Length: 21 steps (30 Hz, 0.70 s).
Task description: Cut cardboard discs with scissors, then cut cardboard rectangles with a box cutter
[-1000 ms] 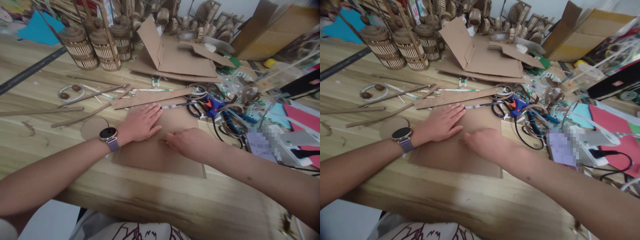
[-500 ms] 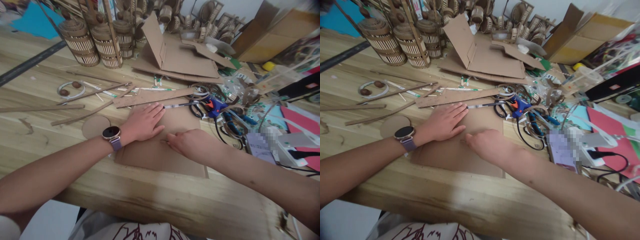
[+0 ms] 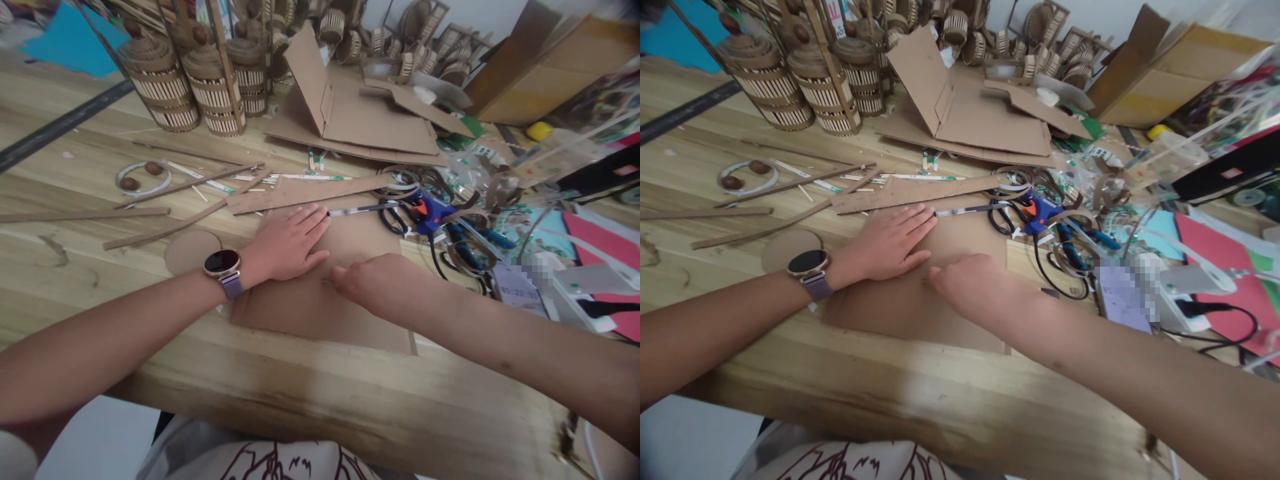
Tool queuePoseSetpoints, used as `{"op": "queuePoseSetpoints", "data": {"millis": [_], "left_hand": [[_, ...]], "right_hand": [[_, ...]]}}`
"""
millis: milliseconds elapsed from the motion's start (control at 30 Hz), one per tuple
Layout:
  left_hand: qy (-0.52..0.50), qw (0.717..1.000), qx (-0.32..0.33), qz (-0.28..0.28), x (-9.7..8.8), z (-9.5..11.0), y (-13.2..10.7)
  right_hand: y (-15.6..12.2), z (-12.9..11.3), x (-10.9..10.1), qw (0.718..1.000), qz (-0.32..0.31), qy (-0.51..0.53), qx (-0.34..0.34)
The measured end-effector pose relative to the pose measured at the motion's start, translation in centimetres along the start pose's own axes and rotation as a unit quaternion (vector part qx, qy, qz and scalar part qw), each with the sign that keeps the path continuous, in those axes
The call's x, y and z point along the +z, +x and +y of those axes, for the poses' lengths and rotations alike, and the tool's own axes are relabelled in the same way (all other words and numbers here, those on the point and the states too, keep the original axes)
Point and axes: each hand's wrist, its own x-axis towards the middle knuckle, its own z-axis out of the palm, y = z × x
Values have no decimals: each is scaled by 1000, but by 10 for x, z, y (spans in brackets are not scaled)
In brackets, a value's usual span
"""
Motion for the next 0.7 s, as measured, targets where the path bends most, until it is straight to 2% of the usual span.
{"op": "queuePoseSetpoints", "data": {"millis": [267, 467, 700], "left_hand": [[-9, 1000, -1, -2, -1, 0, 0], [12, 1000, 3, 6, 1, -1, -1], [19, 1000, 3, -6, 3, -2, 0]], "right_hand": [[-10, 14, 17, 1000, 4, -4, 18], [-24, 20, 21, 999, -14, -5, 35], [-34, 27, 32, 999, 6, -26, 30]]}}
